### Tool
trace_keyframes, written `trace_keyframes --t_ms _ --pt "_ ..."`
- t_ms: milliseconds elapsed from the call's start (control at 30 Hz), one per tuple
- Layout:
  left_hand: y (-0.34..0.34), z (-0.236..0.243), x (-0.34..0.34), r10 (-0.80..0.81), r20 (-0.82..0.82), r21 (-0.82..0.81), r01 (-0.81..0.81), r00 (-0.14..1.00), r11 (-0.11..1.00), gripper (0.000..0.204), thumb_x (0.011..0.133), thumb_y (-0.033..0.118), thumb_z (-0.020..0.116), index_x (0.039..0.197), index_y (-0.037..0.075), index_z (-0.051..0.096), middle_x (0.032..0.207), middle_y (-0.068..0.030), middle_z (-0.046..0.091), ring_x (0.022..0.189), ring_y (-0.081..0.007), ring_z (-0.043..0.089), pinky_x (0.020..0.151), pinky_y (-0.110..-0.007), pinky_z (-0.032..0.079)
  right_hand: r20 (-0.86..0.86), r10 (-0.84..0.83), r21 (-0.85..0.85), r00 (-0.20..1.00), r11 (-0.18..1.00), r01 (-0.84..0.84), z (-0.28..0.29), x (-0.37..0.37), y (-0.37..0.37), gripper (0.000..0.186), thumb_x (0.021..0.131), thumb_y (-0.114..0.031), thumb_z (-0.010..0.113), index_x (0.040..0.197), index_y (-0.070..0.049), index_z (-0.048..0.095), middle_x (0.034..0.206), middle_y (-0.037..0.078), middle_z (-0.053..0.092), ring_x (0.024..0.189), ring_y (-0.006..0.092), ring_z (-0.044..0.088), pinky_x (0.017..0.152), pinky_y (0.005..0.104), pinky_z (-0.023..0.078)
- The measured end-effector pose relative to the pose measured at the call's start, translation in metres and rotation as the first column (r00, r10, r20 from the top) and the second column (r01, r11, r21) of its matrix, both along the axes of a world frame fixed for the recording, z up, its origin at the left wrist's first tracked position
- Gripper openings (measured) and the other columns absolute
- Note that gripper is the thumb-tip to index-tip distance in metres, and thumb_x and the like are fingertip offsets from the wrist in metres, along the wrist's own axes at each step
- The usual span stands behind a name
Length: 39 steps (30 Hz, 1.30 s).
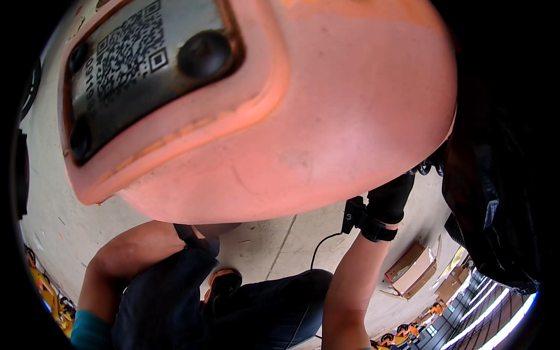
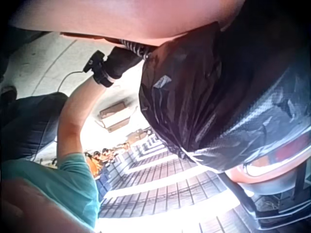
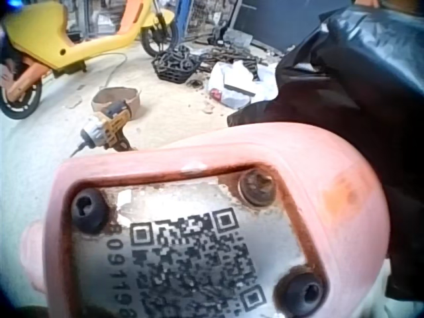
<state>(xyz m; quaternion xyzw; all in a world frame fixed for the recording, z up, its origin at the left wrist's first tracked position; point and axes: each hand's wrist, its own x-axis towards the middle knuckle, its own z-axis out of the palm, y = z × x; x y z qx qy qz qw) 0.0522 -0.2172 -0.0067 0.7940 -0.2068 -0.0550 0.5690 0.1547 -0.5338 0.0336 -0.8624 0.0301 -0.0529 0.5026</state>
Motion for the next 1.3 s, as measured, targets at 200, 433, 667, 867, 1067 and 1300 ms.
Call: trace_keyframes --t_ms 200,433,667,867,1067,1300 --pt "-0.008 -0.002 0.001 0.048 0.300 0.281 -0.136 0.953 0.950 0.041 0.092 0.029 0.054 0.126 0.007 0.053 0.119 -0.0105 0.058 0.103 -0.0244 0.058 0.087 -0.038 0.049 0.019 0.008 0.017 1.000 1.000 -0.008 0.004 0.003 -0.006 0.030 0.088 -0.012 0.062 0.115 0.000 0.055 0.102 0.010 0.064 0.090 0.0215 0.061 0.077 0.0338 0.050" --pt "-0.010 -0.005 -0.006 0.087 0.389 0.351 -0.234 0.917 0.907 0.042 0.092 0.032 0.054 0.126 0.008 0.054 0.118 -0.0103 0.059 0.102 -0.0250 0.059 0.086 -0.039 0.050 0.027 0.038 -0.059 0.999 0.998 -0.037 0.000 -0.001 -0.007 0.032 0.085 -0.012 0.065 0.113 0.000 0.055 0.101 0.011 0.064 0.089 0.0233 0.061 0.076 0.0347 0.050" --pt "-0.013 -0.004 -0.006 0.110 0.423 0.383 -0.288 0.899 0.878 0.043 0.091 0.035 0.054 0.126 0.010 0.056 0.118 -0.0101 0.060 0.101 -0.0256 0.060 0.085 -0.040 0.050 0.056 0.066 -0.135 0.996 0.989 -0.058 0.002 -0.005 -0.008 0.034 0.083 -0.013 0.067 0.111 0.000 0.055 0.099 0.011 0.064 0.088 0.0251 0.061 0.076 0.0355 0.050" --pt "-0.010 -0.009 -0.006 0.124 0.450 0.415 -0.330 0.884 0.848 0.044 0.091 0.037 0.055 0.126 0.011 0.057 0.117 -0.0099 0.062 0.101 -0.0261 0.061 0.084 -0.041 0.051 0.100 0.118 -0.263 0.988 0.961 -0.088 -0.002 -0.009 -0.010 0.035 0.080 -0.014 0.070 0.110 0.000 0.056 0.098 0.012 0.064 0.087 0.0266 0.061 0.075 0.0363 0.049" --pt "-0.016 -0.019 -0.007 0.315 -0.086 -0.127 -0.324 0.945 0.937 0.041 0.091 0.033 0.056 0.125 0.010 0.057 0.115 -0.0088 0.062 0.098 -0.0245 0.061 0.083 -0.039 0.052 0.190 0.233 -0.496 0.954 0.861 -0.112 -0.002 -0.002 -0.010 0.037 0.078 -0.014 0.072 0.109 -0.001 0.056 0.097 0.012 0.064 0.086 0.0281 0.061 0.075 0.0371 0.049" --pt "-0.009 -0.011 -0.002 0.162 0.131 0.144 -0.181 0.978 0.973 0.038 0.094 0.026 0.051 0.127 0.007 0.054 0.119 -0.0084 0.059 0.102 -0.0212 0.058 0.087 -0.035 0.050 0.209 0.273 -0.565 0.939 0.817 -0.112 -0.001 -0.002 -0.011 0.039 0.078 -0.015 0.073 0.109 0.000 0.055 0.097 0.013 0.064 0.087 0.0298 0.061 0.075 0.0371 0.049"
